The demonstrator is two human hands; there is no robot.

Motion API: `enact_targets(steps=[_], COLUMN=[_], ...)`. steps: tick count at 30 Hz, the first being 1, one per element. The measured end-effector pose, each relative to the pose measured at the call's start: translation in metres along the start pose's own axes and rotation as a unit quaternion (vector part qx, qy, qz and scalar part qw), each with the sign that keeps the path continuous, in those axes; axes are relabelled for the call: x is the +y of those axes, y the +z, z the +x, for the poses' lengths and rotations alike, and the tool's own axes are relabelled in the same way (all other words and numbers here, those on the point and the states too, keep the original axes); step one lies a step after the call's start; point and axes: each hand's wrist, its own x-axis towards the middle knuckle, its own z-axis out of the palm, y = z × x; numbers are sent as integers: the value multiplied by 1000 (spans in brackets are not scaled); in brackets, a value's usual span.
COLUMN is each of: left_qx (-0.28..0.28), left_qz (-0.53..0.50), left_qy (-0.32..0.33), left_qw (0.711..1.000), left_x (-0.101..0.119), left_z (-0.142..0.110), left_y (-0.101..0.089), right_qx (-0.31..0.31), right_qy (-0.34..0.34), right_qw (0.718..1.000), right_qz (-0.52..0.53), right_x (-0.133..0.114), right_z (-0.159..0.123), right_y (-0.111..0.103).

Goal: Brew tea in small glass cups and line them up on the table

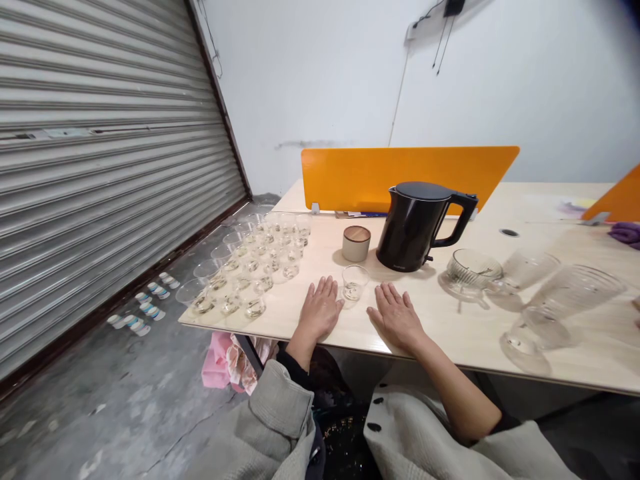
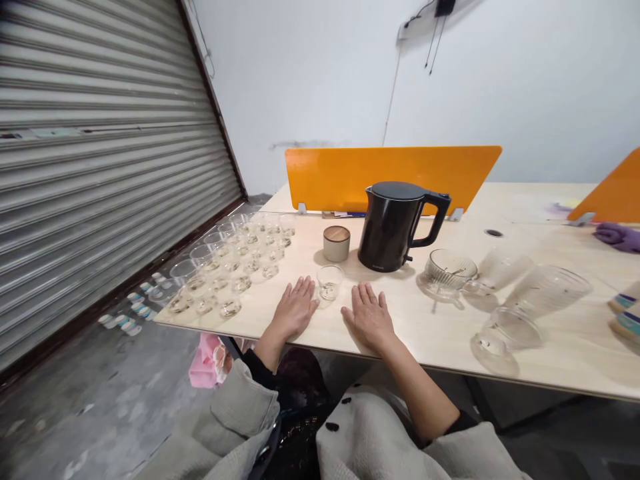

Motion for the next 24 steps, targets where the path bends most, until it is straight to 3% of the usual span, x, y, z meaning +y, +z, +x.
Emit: enact_targets(steps=[24], left_qx=[-4], left_qz=[0], left_qy=[2], left_qw=[1000], left_x=[-1], left_z=[-2], left_y=[-1], right_qx=[6], right_qy=[-2], right_qw=[1000], right_qz=[-7], right_x=[-1], right_z=[0], right_y=[1])
